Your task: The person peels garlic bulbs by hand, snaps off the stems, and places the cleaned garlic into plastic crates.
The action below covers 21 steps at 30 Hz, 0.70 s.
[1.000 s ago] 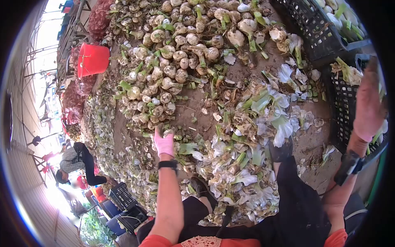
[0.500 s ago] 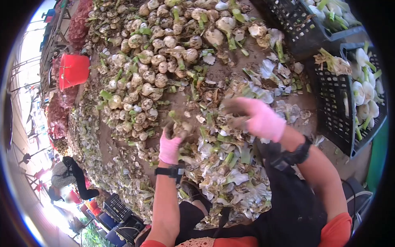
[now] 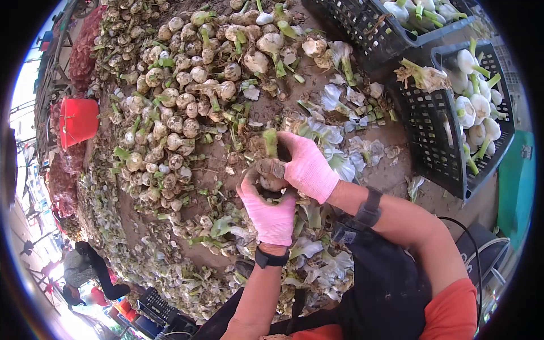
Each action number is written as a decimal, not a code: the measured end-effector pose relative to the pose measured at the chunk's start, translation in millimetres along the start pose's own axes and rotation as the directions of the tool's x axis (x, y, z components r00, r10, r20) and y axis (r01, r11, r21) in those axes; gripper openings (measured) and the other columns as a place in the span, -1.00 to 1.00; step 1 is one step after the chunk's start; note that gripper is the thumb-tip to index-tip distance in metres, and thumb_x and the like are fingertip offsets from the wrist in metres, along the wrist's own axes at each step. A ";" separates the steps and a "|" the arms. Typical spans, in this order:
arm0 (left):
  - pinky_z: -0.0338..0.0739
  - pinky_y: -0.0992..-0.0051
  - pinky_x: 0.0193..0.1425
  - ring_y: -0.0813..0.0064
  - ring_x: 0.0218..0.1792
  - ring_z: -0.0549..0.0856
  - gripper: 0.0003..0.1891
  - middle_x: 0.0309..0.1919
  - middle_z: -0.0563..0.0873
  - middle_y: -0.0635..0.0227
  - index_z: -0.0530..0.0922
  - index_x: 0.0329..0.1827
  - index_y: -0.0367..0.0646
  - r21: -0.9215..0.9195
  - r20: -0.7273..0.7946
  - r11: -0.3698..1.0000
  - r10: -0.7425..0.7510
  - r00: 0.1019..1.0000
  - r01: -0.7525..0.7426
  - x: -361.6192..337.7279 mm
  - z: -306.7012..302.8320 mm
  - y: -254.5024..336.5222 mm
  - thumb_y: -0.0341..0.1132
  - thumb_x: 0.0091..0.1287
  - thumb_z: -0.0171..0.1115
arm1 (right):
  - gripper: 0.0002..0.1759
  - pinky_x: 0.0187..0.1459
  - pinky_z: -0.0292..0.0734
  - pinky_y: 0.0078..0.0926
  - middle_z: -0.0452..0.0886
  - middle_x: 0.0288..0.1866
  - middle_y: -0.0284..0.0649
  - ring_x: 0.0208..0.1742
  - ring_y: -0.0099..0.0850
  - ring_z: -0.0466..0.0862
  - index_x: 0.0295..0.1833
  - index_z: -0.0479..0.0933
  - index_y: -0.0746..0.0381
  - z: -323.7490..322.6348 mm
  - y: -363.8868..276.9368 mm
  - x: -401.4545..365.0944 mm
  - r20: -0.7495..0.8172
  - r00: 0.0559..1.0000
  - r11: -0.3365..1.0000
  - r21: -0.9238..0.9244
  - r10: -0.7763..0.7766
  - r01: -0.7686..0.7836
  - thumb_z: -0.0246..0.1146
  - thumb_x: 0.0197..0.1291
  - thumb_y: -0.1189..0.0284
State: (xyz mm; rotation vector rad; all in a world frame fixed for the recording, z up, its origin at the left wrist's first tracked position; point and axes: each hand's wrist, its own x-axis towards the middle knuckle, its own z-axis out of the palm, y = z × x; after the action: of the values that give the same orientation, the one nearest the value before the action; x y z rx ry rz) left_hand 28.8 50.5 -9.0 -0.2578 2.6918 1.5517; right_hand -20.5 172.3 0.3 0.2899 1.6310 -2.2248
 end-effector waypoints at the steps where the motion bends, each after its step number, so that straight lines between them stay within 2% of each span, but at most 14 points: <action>1: 0.49 0.47 0.04 0.45 -0.12 0.54 -0.29 0.02 0.43 0.29 0.36 0.19 -0.23 0.099 -0.031 0.990 0.108 0.994 -0.104 0.3 1.0 1.0 -0.58 -0.12 0.44 | -0.48 0.01 0.50 -0.52 0.61 -0.06 -0.23 -0.06 -0.56 0.54 0.13 0.43 0.40 -0.4 0.3 0.9 -0.027 0.999 0.999 -0.043 0.028 -0.029 0.40 0.10 0.41; 2: 0.49 0.47 0.04 0.45 -0.12 0.54 -0.29 0.02 0.43 0.29 0.36 0.19 -0.23 0.099 -0.030 0.989 0.109 0.994 -0.105 1.3 0.2 2.4 -0.58 -0.12 0.44 | -0.48 0.01 0.50 -0.52 0.61 -0.06 -0.23 -0.06 -0.56 0.54 0.13 0.43 0.40 -1.3 0.3 1.3 -0.028 0.999 0.999 -0.041 0.027 -0.028 0.40 0.10 0.41; 5: 0.48 0.43 0.11 0.42 -0.03 0.57 -0.29 -0.01 0.51 0.23 0.38 0.20 -0.27 -0.022 0.084 0.999 -0.025 0.996 0.027 3.7 -5.2 8.3 -0.55 -0.10 0.48 | -0.59 -0.06 0.51 -0.52 0.62 -0.15 -0.26 -0.13 -0.59 0.51 0.05 0.47 0.39 -7.7 0.5 -1.5 -0.047 0.998 0.998 -0.046 -0.035 0.033 0.37 0.14 0.43; 7: 0.49 0.43 0.11 0.43 -0.03 0.58 -0.29 -0.01 0.54 0.24 0.38 0.20 -0.28 -0.023 0.103 1.000 -0.008 0.995 0.010 4.6 -6.9 9.7 -0.56 -0.09 0.48 | -0.62 -0.05 0.50 -0.53 0.61 -0.16 -0.28 -0.12 -0.60 0.51 0.04 0.47 0.38 -13.8 -2.4 -4.4 -0.021 0.998 0.999 0.000 0.051 -0.051 0.35 0.18 0.43; 9: 0.50 0.44 0.11 0.44 -0.02 0.59 -0.29 -0.02 0.57 0.24 0.38 0.21 -0.28 -0.024 0.122 1.000 0.012 0.992 -0.009 4.7 -6.8 10.2 -0.56 -0.09 0.49 | -0.64 -0.03 0.49 -0.52 0.61 -0.16 -0.29 -0.11 -0.60 0.50 0.03 0.48 0.39 -17.5 -5.0 -6.7 0.000 1.000 1.000 0.010 0.014 -0.014 0.33 0.21 0.41; 12: 0.52 0.47 0.10 0.46 -0.04 0.62 -0.30 -0.01 0.59 0.25 0.38 0.22 -0.28 -0.098 0.155 0.993 -0.047 0.987 0.063 1.4 -6.8 8.8 -0.57 -0.05 0.48 | -0.66 -0.01 0.48 -0.52 0.61 -0.15 -0.30 -0.11 -0.60 0.50 0.04 0.48 0.38 -27.2 -9.5 -7.7 0.094 0.995 0.996 -0.085 -0.011 0.019 0.29 0.25 0.40; 14: 0.54 0.47 0.09 0.47 -0.03 0.62 -0.32 -0.01 0.60 0.25 0.37 0.23 -0.28 -0.120 0.145 0.988 -0.074 0.987 0.092 0.8 -8.8 11.8 -0.58 -0.01 0.46 | -0.68 0.00 0.47 -0.53 0.61 -0.14 -0.31 -0.10 -0.61 0.50 0.08 0.47 0.37 -30.7 -21.0 -11.5 0.146 0.987 0.976 -0.217 0.064 -0.031 0.23 0.29 0.43; 15: 0.54 0.47 0.09 0.47 -0.03 0.62 -0.32 -0.01 0.60 0.25 0.37 0.23 -0.28 -0.119 0.144 0.989 -0.073 0.987 0.090 1.5 -10.8 16.8 -0.58 -0.01 0.46 | -0.68 0.00 0.47 -0.53 0.61 -0.14 -0.31 -0.10 -0.61 0.50 0.08 0.47 0.37 -31.3 -20.7 -11.8 0.147 0.987 0.976 -0.217 0.062 -0.029 0.23 0.29 0.43; 17: 0.56 0.44 0.08 0.47 -0.01 0.62 -0.33 -0.01 0.61 0.24 0.36 0.24 -0.28 -0.415 0.304 0.820 -0.283 0.910 0.393 3.4 -18.2 28.9 -0.54 0.03 0.46 | -0.69 -0.01 0.47 -0.55 0.62 -0.15 -0.31 -0.10 -0.62 0.51 0.10 0.49 0.37 -31.9 -17.3 -13.7 0.107 0.994 0.978 -0.207 -0.003 0.025 0.21 0.30 0.47; 18: 0.56 0.44 0.08 0.47 -0.01 0.62 -0.33 -0.01 0.61 0.24 0.36 0.24 -0.28 -0.414 0.304 0.821 -0.283 0.910 0.393 4.5 -21.1 27.1 -0.54 0.03 0.46 | -0.69 -0.01 0.47 -0.55 0.62 -0.15 -0.31 -0.10 -0.62 0.51 0.10 0.49 0.37 -33.4 -12.4 -14.8 0.107 0.994 0.978 -0.205 -0.003 0.025 0.21 0.30 0.47; 20: 0.57 0.58 -0.04 0.53 -0.03 0.62 -0.41 0.03 0.60 0.28 0.36 0.25 -0.25 -0.531 0.449 0.701 -0.243 0.860 0.475 5.4 -28.4 19.3 -0.51 0.12 0.37 | -0.68 -0.02 0.48 -0.56 0.64 -0.15 -0.30 -0.10 -0.63 0.53 0.13 0.50 0.36 -36.3 -3.0 -16.1 0.047 0.999 0.983 -0.180 -0.018 0.026 0.22 0.28 0.50; 21: 0.57 0.58 -0.04 0.53 -0.03 0.62 -0.41 0.03 0.60 0.28 0.36 0.25 -0.25 -0.531 0.449 0.702 -0.243 0.860 0.476 6.4 -31.6 14.7 -0.51 0.12 0.37 | -0.68 -0.02 0.48 -0.56 0.64 -0.15 -0.30 -0.10 -0.63 0.53 0.13 0.50 0.36 -36.6 -2.1 -16.5 0.047 0.999 0.983 -0.180 -0.017 0.025 0.22 0.28 0.50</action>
State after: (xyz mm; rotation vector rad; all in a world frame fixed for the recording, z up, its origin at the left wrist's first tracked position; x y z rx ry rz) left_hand 22.2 29.6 18.9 -0.4472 1.6432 2.0565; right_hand -8.1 210.4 -3.0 0.1734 1.8038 -2.0649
